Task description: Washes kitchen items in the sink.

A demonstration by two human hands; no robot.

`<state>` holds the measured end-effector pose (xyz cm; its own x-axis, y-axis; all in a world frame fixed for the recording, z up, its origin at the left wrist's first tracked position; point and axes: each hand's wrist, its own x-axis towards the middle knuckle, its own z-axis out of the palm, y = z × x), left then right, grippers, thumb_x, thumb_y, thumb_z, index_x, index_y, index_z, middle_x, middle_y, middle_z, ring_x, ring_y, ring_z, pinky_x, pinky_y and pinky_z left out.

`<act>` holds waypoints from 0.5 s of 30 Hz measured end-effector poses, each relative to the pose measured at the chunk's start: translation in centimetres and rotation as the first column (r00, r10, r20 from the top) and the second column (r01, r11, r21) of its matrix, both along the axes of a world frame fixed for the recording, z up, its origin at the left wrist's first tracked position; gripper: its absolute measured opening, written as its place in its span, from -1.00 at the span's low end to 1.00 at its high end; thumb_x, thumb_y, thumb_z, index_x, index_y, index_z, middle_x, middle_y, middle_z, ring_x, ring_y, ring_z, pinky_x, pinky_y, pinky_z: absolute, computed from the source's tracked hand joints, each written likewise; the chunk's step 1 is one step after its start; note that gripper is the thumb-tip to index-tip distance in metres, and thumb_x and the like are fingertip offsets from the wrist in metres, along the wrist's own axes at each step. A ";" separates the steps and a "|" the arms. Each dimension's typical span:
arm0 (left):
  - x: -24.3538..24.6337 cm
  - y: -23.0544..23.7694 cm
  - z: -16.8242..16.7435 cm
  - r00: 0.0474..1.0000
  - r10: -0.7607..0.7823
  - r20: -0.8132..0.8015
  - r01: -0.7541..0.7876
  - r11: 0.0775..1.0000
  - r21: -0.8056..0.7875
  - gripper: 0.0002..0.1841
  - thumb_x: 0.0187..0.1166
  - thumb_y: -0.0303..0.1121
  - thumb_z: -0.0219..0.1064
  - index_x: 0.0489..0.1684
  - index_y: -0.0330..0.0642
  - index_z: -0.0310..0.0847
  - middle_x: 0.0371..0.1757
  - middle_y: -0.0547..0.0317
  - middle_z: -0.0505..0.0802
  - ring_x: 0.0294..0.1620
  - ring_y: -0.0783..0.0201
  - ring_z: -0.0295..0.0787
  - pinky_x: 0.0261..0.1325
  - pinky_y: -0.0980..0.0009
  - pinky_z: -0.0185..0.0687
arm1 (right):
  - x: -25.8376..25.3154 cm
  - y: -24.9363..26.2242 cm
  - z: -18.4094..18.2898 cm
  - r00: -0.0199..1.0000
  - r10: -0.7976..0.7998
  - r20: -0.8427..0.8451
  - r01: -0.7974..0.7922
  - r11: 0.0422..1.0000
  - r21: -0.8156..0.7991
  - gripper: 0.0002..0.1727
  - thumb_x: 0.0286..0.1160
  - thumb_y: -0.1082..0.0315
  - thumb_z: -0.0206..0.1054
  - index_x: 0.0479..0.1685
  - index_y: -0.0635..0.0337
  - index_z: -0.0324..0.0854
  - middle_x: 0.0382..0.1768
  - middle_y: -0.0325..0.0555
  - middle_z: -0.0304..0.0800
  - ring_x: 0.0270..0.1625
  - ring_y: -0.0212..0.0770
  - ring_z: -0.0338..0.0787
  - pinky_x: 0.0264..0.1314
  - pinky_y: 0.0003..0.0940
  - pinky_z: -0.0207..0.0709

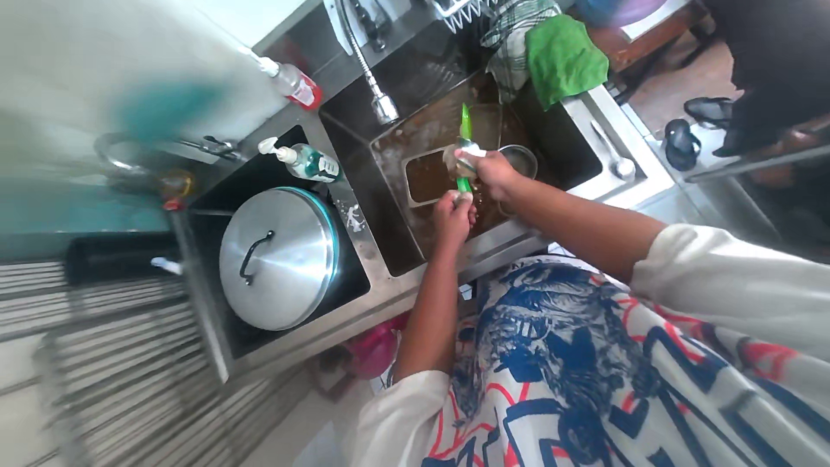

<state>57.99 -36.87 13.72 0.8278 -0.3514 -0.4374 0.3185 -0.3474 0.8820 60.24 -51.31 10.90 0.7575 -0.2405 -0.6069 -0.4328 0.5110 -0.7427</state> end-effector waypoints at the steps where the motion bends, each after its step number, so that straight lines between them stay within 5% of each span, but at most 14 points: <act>1: 0.0 0.1 0.0 1.000 0.001 -0.003 -0.001 1.000 0.003 -0.82 0.81 -0.39 0.14 -0.11 -0.32 0.56 -0.47 0.15 0.70 -0.57 0.37 0.60 -0.44 0.45 0.60 | 0.1 0.2 -0.1 1.000 0.005 -0.009 -0.005 1.000 0.021 -0.50 0.62 -0.02 0.43 0.17 0.27 0.62 -0.21 -0.09 0.76 -0.28 -0.27 0.73 -0.16 -0.29 0.67; 4: 0.0 0.4 0.0 0.995 0.035 -0.095 -0.039 0.998 -0.040 -0.78 0.82 -0.35 0.10 -0.07 -0.33 0.58 -0.40 0.11 0.76 -0.50 0.32 0.70 -0.38 0.40 0.70 | -0.8 0.4 -0.1 0.997 0.080 -0.005 -0.079 0.992 0.100 -0.46 0.70 -0.09 0.31 0.27 0.23 0.55 -0.21 -0.11 0.74 -0.31 -0.30 0.71 -0.23 -0.35 0.66; 7: 0.0 0.3 0.3 0.936 0.037 -0.351 -0.126 0.964 -0.234 -0.57 0.92 -0.12 -0.25 0.13 -0.18 0.52 -0.32 0.15 0.78 -0.45 0.31 0.72 -0.36 0.41 0.70 | -2.0 0.8 0.5 0.984 0.173 0.033 -0.175 0.983 0.056 -0.51 0.73 -0.07 0.28 0.18 0.22 0.57 -0.35 -0.11 0.72 -0.49 -0.31 0.68 -0.46 -0.37 0.62; 10: -0.2 -0.5 0.3 0.864 0.140 -0.484 -0.289 0.925 -0.247 -0.46 0.91 0.07 -0.31 -0.18 -0.08 0.50 -0.63 0.33 0.50 -0.70 0.42 0.42 -0.57 0.54 0.46 | -2.3 0.3 0.4 0.956 0.279 0.091 -0.275 0.960 -0.055 -0.48 0.73 -0.03 0.30 0.26 0.30 0.58 -0.14 -0.01 0.80 -0.17 -0.21 0.82 -0.02 -0.20 0.75; 13: -0.7 -1.2 0.2 0.921 0.226 -0.317 -0.273 0.956 -0.111 -0.52 0.94 -0.02 -0.27 -0.32 -0.08 0.39 -0.72 0.40 0.35 -0.78 0.47 0.26 -0.64 0.55 0.30 | -2.4 -0.3 0.6 0.935 0.349 0.054 -0.335 0.924 -0.183 -0.41 0.70 -0.06 0.32 0.31 0.35 0.57 -0.01 0.09 0.81 -0.04 -0.14 0.83 0.14 -0.11 0.72; 15: -1.0 -1.2 0.2 0.978 0.173 -0.116 -0.167 0.984 0.059 -0.48 0.95 -0.05 -0.30 -0.11 -0.25 0.48 -0.58 0.27 0.41 -0.64 0.38 0.31 -0.48 0.42 0.38 | -2.5 -0.5 0.9 0.940 0.340 0.012 -0.331 0.922 -0.203 -0.39 0.68 -0.05 0.36 0.35 0.37 0.56 0.08 0.14 0.79 0.04 -0.10 0.82 0.22 -0.08 0.70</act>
<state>56.98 -38.07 13.88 0.8142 -0.1857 -0.5501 0.4790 -0.3206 0.8172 57.75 -51.82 11.82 0.8404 -0.0774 -0.5365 -0.5167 0.1847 -0.8360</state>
